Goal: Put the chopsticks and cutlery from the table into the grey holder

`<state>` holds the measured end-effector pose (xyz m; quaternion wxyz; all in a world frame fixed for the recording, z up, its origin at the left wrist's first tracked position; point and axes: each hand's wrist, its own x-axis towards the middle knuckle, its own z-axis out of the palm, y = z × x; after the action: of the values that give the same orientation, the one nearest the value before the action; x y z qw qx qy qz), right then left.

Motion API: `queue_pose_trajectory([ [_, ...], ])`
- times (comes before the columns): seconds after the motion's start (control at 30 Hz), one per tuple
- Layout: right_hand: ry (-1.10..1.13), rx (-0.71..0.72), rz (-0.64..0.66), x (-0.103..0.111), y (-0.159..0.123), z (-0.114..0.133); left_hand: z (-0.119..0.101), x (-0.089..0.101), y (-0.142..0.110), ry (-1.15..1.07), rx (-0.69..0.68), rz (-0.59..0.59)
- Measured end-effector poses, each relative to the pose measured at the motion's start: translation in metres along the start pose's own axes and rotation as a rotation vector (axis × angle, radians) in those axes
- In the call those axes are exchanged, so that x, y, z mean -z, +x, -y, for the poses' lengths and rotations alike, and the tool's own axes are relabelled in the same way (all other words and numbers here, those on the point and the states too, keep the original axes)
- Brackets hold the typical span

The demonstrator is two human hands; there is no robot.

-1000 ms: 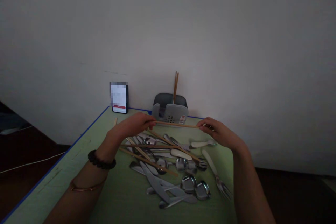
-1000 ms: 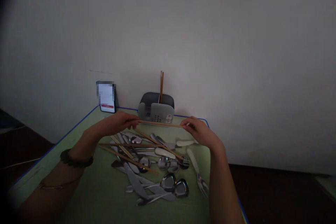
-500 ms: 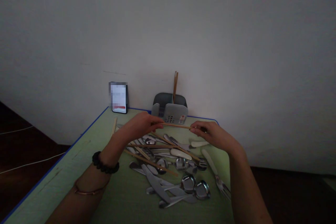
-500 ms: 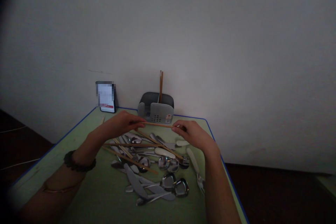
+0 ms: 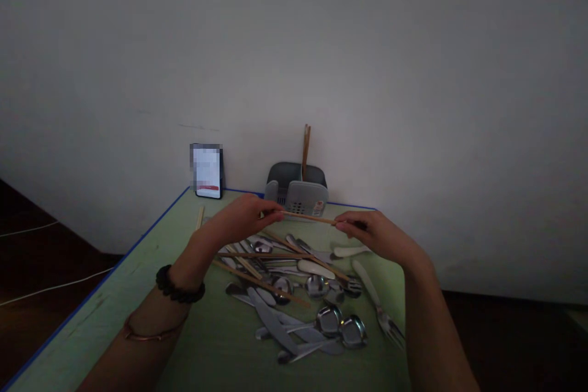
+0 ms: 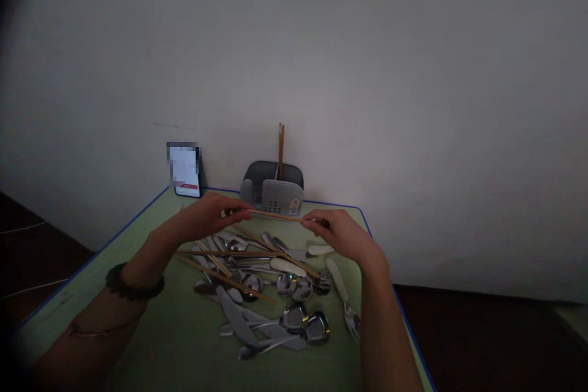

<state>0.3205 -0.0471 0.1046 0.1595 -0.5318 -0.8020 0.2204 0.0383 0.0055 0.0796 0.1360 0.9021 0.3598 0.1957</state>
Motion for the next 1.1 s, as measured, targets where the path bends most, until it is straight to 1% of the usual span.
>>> queue_pose_trajectory([
  [0.1, -0.013, -0.002, -0.008, 0.0, 0.0, 0.001, -0.003, 0.002, -0.001, -0.008, -0.008, 0.004],
  [0.23, -0.042, 0.002, -0.023, -0.004, 0.003, 0.006, -0.007, 0.001, -0.001, 0.037, -0.022, -0.014],
  [0.43, -0.059, 0.044, -0.008, -0.015, 0.009, 0.021, -0.006, -0.007, 0.001, 0.09, -0.115, -0.051],
  [0.63, -0.092, 0.052, -0.011, -0.016, 0.01, 0.026, -0.004, -0.01, 0.0, 0.114, -0.114, -0.056],
  [0.87, -0.097, 0.053, -0.065, -0.015, 0.01, 0.026, -0.003, -0.006, 0.0, 0.1, -0.078, -0.048],
  [0.97, -0.076, 0.049, -0.09, -0.015, 0.009, 0.026, -0.002, -0.004, 0.0, 0.047, -0.086, -0.107],
  [1.1, -0.072, 0.103, -0.08, -0.015, 0.009, 0.025, -0.001, -0.004, 0.0, -0.018, -0.148, -0.206],
])
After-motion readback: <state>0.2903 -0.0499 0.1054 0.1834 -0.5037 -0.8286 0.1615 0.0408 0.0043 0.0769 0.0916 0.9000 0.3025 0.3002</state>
